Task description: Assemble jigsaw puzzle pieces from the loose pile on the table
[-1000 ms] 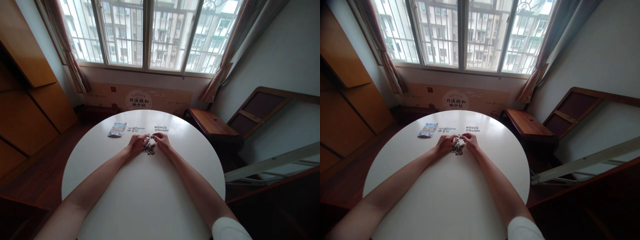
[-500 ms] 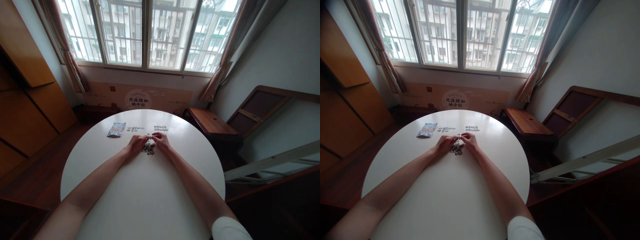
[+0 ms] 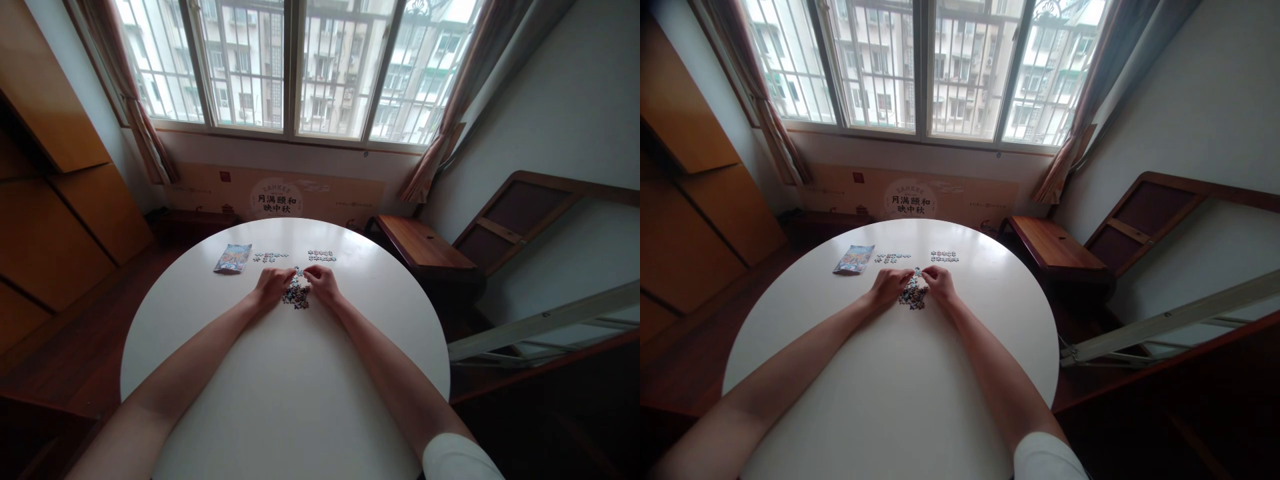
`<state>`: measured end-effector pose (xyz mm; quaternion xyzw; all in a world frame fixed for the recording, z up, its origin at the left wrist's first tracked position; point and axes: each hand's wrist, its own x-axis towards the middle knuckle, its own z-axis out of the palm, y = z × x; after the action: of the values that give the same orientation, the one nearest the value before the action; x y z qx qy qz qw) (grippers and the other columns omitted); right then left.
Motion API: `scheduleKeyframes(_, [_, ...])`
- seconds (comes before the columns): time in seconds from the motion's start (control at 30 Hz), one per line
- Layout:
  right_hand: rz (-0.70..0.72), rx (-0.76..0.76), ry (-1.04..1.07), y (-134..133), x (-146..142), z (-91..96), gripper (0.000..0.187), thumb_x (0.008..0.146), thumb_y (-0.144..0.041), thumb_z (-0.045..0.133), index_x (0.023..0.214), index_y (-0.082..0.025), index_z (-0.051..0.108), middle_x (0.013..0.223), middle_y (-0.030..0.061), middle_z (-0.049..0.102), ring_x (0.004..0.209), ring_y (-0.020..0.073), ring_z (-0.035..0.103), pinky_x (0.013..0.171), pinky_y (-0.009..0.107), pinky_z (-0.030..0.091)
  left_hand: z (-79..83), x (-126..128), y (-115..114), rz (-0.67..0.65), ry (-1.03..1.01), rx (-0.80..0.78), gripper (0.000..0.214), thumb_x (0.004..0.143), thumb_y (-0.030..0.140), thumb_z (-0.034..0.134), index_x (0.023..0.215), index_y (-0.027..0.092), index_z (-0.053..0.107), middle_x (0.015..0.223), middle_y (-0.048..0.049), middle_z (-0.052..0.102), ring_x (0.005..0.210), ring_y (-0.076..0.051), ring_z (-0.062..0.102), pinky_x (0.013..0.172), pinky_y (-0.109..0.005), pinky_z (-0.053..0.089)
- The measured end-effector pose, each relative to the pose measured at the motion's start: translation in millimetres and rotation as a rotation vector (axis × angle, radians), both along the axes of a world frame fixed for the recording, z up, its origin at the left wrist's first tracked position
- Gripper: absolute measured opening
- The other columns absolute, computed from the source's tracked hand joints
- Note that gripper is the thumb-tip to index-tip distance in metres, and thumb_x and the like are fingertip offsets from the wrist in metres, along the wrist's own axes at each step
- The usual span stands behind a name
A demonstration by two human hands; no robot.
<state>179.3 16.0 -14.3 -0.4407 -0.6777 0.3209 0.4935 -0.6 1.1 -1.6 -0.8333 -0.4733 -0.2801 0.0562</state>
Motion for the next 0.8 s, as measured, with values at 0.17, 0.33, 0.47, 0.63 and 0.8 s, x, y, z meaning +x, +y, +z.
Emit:
scheduleKeyframes(0.17, [-0.010,0.030,-0.030,-0.7,-0.8,-1.1,0.021,0.072,-0.034,0.060,0.075,-0.015,0.067,0.069,0.0052,0.066,0.061,0.0146,0.058,0.060,0.027,0.048,0.3,0.4,0.0,-0.006,0.012,0.003,0.034,0.089,0.038,0.038,0.087,0.021,0.067,0.069,-0.0059,0.068,0.061,-0.015,0.059,0.056,-0.023,0.032])
scheduleKeyframes(0.33, [0.000,0.025,-0.049,0.2,-0.6,-1.2,0.019,0.071,-0.032,0.059,0.076,-0.015,0.067,0.070,0.0050,0.066,0.061,0.0143,0.057,0.061,0.027,0.048,-0.4,0.5,0.7,-0.002,0.021,0.008,0.034,0.089,0.037,0.038,0.086,0.020,0.067,0.068,-0.0057,0.067,0.062,-0.015,0.059,0.057,-0.022,0.032])
scheduleKeyframes(0.47, [0.000,0.021,-0.056,0.1,-0.5,-0.6,0.018,0.071,-0.031,0.058,0.076,-0.015,0.066,0.069,0.0041,0.065,0.061,0.0139,0.057,0.061,0.027,0.048,-1.5,0.8,0.9,-0.002,0.028,0.015,0.034,0.089,0.038,0.038,0.091,0.021,0.068,0.065,-0.0046,0.067,0.060,-0.014,0.059,0.057,-0.022,0.033])
scheduleKeyframes(0.63, [0.004,0.013,-0.025,1.1,-0.2,-1.2,0.016,0.070,-0.029,0.059,0.075,-0.015,0.065,0.068,0.0037,0.064,0.058,0.0132,0.056,0.060,0.026,0.047,-2.0,1.7,0.9,0.005,0.018,0.014,0.033,0.088,0.039,0.040,0.096,0.021,0.067,0.063,-0.0034,0.065,0.059,-0.013,0.058,0.057,-0.021,0.034])
scheduleKeyframes(0.8, [0.010,0.006,-0.023,1.9,0.0,-2.5,0.017,0.070,-0.030,0.059,0.074,-0.015,0.065,0.066,0.0034,0.064,0.059,0.0138,0.057,0.061,0.027,0.047,-1.5,1.1,1.4,-0.001,0.018,0.006,0.033,0.089,0.039,0.039,0.096,0.022,0.067,0.065,-0.0039,0.067,0.061,-0.014,0.060,0.057,-0.022,0.034])
